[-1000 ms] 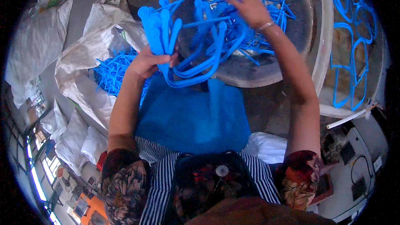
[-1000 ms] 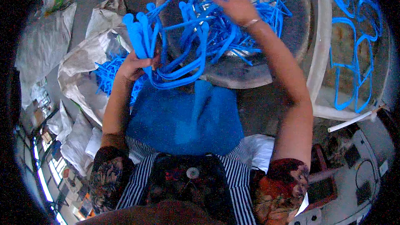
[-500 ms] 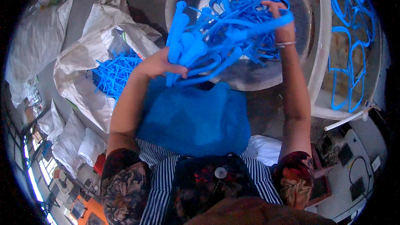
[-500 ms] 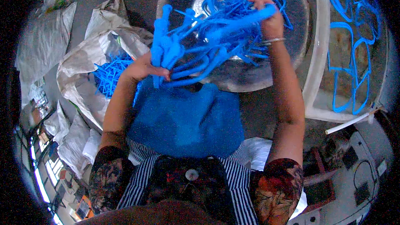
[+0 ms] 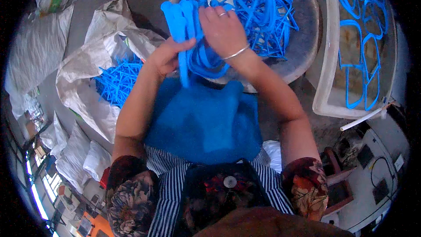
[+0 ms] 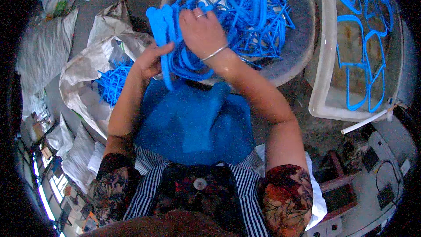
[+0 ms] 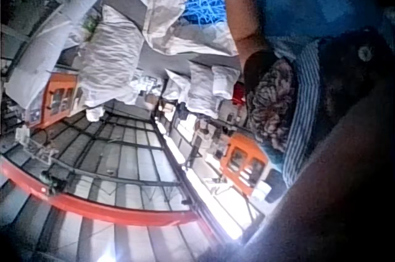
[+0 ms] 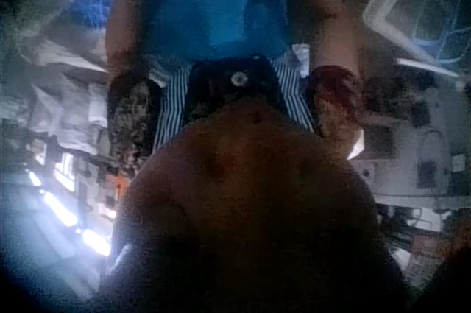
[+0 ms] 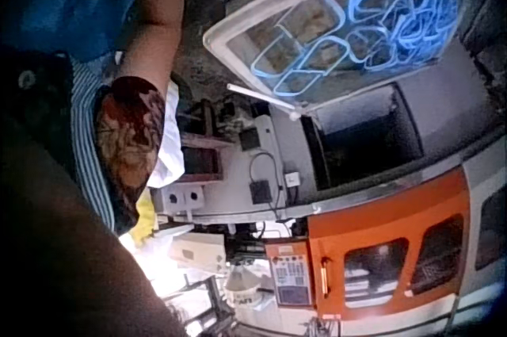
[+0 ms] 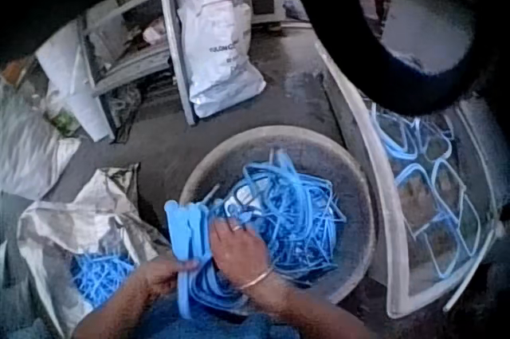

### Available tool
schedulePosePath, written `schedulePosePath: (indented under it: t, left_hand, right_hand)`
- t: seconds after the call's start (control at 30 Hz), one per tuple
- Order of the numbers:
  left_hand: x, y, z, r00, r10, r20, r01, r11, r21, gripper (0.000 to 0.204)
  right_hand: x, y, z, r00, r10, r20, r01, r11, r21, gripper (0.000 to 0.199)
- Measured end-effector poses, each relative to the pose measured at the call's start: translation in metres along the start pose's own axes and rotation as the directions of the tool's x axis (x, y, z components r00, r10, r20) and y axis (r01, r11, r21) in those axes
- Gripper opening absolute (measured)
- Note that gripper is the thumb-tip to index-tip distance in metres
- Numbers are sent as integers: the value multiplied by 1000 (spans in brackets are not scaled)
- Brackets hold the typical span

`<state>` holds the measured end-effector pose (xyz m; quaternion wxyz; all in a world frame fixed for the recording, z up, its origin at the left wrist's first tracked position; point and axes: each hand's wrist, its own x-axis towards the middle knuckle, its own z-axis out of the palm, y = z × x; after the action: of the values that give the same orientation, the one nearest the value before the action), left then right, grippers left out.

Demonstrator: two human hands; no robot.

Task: The person sorts blue plastic hangers from a basin into a white sack. They pick up handfuls of hangers, align them, and place them into the bag. The person also uses a white stick to stir hangers in a water-filled tray and transfers them to the basin.

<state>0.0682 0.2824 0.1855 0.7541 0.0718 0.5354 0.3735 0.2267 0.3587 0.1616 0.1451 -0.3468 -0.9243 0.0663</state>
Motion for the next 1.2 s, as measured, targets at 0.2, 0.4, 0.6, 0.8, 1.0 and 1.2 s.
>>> schedulePosePath:
  t: [0.2, 0.4, 0.6, 0.8, 1.0, 1.2]
  left_hand:
    - [-7, -11, -25, 999, 35, -20, -31, 987, 158, 44]
    - [-22, -2, -40, 991, 132, 9, -130, 960, 249, 37]
    - [-86, 26, -53, 935, 251, -249, -41, 777, 629, 34]
    - [-139, 35, -103, 823, 289, -489, 57, 815, 577, 32]
    - [-117, 25, -72, 903, 279, -327, -231, 956, 179, 39]
    - [-41, 23, -23, 996, 67, 51, -52, 966, -254, 40]
  right_hand:
    - [4, 35, 22, 948, -212, -239, 259, 947, 190, 38]
    - [-39, 119, 87, 999, -51, -17, 52, 995, 85, 43]
    - [-69, 133, 130, 948, -46, 316, 84, 991, -108, 45]
    - [-61, 147, 102, 970, 162, 182, -244, 667, 704, 39]
    - [-79, 118, 33, 976, 219, -21, -129, 650, 748, 29]
    - [-99, 14, -8, 965, 31, -262, 140, 781, 608, 24]
